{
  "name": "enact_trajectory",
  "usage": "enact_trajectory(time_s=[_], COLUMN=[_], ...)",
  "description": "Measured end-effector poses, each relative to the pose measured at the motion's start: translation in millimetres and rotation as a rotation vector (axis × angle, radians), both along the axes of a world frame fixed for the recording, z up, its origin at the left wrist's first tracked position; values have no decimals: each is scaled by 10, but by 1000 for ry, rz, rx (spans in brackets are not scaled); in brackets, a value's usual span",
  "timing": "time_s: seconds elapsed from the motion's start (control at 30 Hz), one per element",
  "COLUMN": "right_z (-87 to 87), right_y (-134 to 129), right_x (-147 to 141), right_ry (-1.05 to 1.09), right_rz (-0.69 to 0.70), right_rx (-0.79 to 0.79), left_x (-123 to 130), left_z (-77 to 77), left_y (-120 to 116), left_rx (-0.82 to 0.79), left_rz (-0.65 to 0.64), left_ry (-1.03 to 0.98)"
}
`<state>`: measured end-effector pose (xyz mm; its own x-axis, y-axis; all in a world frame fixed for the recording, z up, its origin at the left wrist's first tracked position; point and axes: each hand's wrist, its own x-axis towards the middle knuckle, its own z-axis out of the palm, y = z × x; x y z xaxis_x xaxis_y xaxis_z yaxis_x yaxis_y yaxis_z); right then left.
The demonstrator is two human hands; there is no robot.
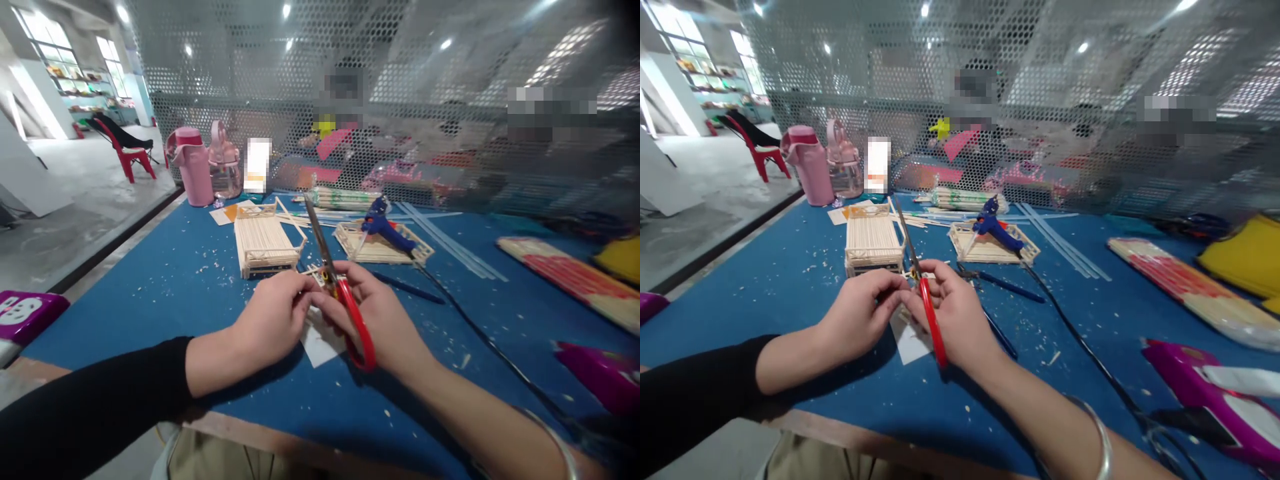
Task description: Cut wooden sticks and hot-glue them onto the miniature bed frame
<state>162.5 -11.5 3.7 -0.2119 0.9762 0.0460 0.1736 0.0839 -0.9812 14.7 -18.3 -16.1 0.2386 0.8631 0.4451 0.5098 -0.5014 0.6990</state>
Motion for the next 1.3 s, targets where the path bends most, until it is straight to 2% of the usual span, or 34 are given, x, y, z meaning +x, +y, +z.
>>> enact_trajectory(time_s=[0.13, 0.33, 0.47, 0.57, 0.73, 0.87, 0.97, 1.07, 1.13, 1.3], right_z=[-53, -105, -133, -155, -158, -148, -131, -108, -101, -120], right_y=[-48, -59, -84, -105, -113, -110, -115, -107, -89, -44], right_x=[-10, 104, 142, 142, 121, 108, 129, 192, 242, 312], right_ry=[116, 280, 245, 209, 170, 80, -4, -126, -228, -383], right_rz=[-22, 14, 56, 64, 100, 62, 25, 57, 113, 212], right_rx=[11, 99, 117, 101, 87, 133, 200, 311, 403, 522], left_x=[45, 97, 53, -6, -76, -93, -85, -77, -78, -87], left_z=[20, 76, -17, -70, -42, -8, 21, 61, 86, 107], left_y=[-13, -31, -51, -61, -78, -109, -109, -69, -38, -19], left_rx=[35, 131, 156, 166, 214, 228, 70, -239, -373, -418], left_rz=[-9, -108, -184, -203, -220, -218, -177, -93, -61, -62], left_ry=[-38, -128, -133, -62, 30, 101, -40, -352, -542, -749])
